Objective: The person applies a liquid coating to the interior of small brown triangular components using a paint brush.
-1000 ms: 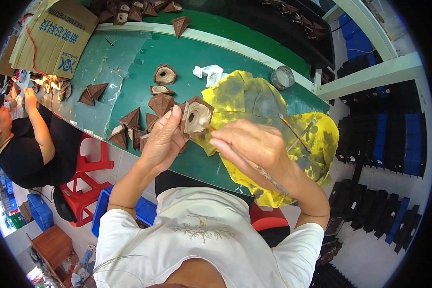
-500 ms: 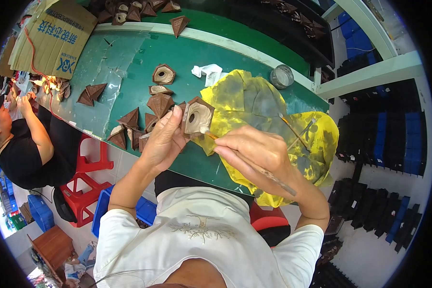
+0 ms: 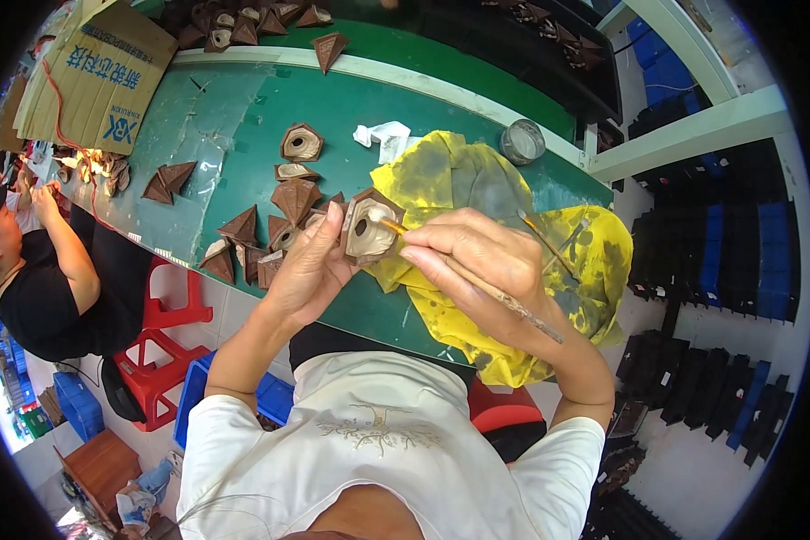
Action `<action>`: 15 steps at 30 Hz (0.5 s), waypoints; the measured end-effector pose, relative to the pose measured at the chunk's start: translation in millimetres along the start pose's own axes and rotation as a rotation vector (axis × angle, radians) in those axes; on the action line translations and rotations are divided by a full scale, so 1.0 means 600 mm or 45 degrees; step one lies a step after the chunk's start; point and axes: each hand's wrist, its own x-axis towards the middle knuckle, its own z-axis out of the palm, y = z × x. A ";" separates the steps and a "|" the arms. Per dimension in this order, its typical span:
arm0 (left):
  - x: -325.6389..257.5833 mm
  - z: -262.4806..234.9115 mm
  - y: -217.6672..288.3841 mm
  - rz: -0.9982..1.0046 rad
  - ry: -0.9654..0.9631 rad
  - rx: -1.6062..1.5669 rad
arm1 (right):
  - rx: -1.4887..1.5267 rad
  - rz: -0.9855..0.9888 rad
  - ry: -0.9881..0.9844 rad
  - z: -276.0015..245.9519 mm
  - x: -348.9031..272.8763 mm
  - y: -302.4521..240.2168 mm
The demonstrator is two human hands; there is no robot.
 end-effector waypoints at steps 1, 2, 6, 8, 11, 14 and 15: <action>0.001 0.001 0.000 -0.001 0.004 0.001 | 0.009 0.042 -0.019 0.001 -0.004 0.002; 0.002 0.001 0.001 -0.003 0.007 0.002 | 0.019 0.083 -0.037 0.001 -0.008 0.002; 0.005 -0.010 -0.001 -0.024 -0.034 -0.001 | 0.031 0.142 -0.051 -0.010 -0.015 -0.010; 0.005 -0.006 0.000 -0.042 -0.042 -0.155 | -0.032 0.088 0.012 -0.006 -0.014 -0.008; 0.005 0.002 -0.001 -0.057 -0.135 -0.275 | -0.063 0.074 0.062 0.005 -0.013 -0.005; 0.004 0.004 -0.007 -0.058 -0.148 -0.334 | -0.057 0.044 0.075 0.016 -0.008 -0.012; 0.003 0.003 -0.008 -0.060 -0.148 -0.332 | -0.056 0.045 0.078 0.016 -0.007 -0.014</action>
